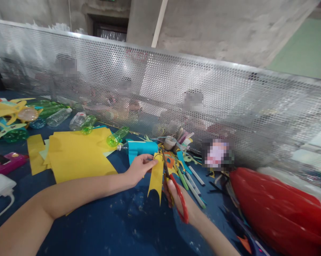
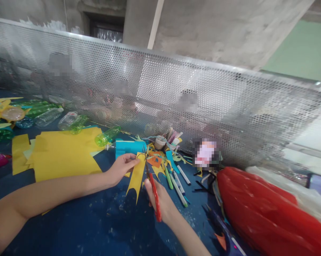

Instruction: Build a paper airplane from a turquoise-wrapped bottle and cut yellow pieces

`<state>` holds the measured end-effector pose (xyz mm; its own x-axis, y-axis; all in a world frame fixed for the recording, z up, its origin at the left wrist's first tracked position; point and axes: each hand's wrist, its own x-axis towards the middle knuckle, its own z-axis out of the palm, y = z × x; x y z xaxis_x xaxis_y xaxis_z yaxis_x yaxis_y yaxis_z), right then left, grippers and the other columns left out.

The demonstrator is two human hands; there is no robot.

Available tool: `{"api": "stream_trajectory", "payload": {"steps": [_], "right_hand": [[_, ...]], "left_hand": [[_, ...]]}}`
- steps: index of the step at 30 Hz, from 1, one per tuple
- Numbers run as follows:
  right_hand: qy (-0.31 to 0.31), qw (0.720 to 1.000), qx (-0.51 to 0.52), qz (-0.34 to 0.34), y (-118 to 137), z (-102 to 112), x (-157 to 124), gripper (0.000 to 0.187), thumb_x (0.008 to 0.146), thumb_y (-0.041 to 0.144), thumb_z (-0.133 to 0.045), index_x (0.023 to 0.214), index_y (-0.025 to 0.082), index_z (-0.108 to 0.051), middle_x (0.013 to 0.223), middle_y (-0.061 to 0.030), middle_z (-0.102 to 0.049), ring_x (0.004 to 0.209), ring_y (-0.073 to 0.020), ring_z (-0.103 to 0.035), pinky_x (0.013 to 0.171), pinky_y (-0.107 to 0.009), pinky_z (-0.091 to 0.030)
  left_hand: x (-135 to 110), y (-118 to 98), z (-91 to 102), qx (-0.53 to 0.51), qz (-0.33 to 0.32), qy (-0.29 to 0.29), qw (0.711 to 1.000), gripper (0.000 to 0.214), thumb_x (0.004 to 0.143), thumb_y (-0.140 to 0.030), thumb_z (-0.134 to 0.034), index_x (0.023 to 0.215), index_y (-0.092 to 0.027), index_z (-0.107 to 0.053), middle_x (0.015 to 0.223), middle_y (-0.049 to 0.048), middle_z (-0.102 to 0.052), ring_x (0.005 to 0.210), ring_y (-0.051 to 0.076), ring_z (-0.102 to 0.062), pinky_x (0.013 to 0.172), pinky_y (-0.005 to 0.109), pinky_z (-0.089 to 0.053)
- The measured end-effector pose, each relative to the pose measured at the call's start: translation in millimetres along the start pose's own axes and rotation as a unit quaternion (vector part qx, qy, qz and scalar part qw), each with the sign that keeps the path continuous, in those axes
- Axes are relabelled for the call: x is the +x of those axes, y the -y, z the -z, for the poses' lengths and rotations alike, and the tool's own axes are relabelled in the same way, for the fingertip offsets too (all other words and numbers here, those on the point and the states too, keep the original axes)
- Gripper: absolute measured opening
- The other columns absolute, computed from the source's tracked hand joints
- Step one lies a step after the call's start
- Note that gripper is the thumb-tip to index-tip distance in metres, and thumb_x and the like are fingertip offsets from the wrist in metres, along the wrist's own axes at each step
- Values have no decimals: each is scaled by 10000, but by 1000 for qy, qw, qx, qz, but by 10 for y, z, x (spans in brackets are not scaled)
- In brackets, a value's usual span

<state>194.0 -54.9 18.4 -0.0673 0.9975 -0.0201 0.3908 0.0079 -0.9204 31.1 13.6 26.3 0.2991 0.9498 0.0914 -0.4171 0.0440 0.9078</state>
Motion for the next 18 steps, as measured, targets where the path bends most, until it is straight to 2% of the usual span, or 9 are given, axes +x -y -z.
{"api": "stream_trajectory", "payload": {"steps": [5, 10, 18], "right_hand": [[16, 1000, 0, -4, -7, -39, -3, 522, 769, 706, -364, 572, 228, -441, 474, 20, -434, 407, -139, -429, 404, -284, -377], [9, 999, 25, -30, -36, -77, -4, 528, 749, 729, -361, 589, 229, -414, 460, 40, -395, 380, -119, -375, 369, -267, -353], [5, 1000, 3, -27, -50, -93, -5, 523, 759, 732, -322, 647, 224, -378, 494, 63, -361, 372, -95, -366, 339, -233, -350]], "left_hand": [[-23, -19, -28, -22, 2, 10, 1000, 352, 616, -398, -752, 800, -141, -596, 725, 21, -668, 665, 150, -626, 676, 277, -501], [-18, -5, -26, -24, 8, 19, 1000, 380, 615, -415, -751, 821, -136, -596, 747, 35, -671, 679, 157, -629, 691, 294, -500], [-15, 3, -19, -28, 7, 19, 999, 377, 610, -415, -754, 808, -138, -591, 763, 33, -673, 682, 152, -630, 701, 291, -500]]}}
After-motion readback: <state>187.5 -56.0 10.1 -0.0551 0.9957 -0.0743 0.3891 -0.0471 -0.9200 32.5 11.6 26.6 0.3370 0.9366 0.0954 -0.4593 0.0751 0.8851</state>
